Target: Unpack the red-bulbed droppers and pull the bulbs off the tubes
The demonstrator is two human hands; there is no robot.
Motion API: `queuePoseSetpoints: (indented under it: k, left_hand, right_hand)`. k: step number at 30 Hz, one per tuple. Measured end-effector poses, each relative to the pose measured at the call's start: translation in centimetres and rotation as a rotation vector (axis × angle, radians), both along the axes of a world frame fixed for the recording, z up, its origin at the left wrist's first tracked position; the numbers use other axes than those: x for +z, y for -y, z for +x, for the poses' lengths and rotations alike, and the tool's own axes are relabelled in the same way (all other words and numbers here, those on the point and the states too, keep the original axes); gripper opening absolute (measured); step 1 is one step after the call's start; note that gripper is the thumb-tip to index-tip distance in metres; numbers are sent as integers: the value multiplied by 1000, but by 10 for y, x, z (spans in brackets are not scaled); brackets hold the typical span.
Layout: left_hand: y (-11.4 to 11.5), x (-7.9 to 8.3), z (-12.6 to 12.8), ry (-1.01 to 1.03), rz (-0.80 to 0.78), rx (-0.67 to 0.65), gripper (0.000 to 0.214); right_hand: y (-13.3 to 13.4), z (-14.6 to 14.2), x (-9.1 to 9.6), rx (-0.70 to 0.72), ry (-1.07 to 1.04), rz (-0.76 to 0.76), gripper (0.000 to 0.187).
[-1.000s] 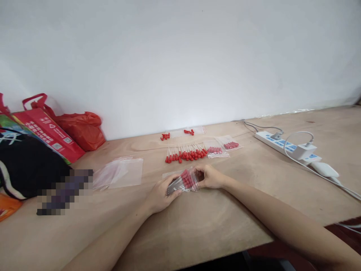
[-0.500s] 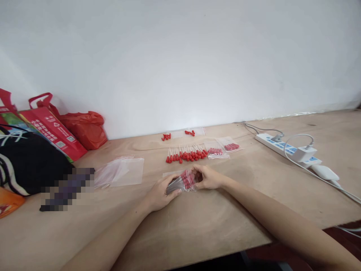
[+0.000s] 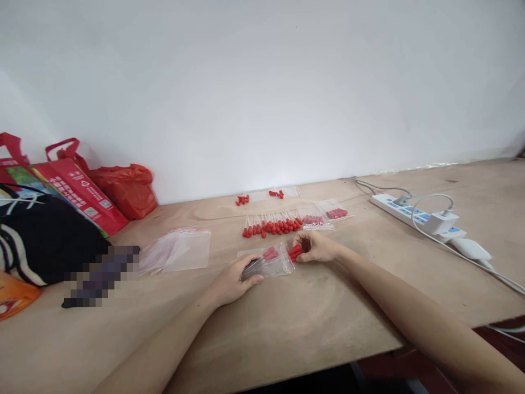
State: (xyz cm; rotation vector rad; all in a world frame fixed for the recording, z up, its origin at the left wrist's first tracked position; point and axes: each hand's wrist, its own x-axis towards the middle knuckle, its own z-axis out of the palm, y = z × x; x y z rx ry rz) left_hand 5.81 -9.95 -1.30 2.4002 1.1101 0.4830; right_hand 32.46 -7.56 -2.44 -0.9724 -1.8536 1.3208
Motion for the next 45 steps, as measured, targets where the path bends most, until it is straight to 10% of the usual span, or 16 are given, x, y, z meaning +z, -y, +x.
queuePoseSetpoints:
  k: [26,38,45]
  left_hand:
    - [3,3,-1,-4,-16,20,40]
    - [2,0,-3,109,-9,11,35]
    - [-37,-2,0,185,234,328,43]
  right_hand:
    - [8,23,-6,36,71,80,22]
    - [-1,63,8,-284,-161,-53,28]
    - [-27,39,32,-590,-426,36,23]
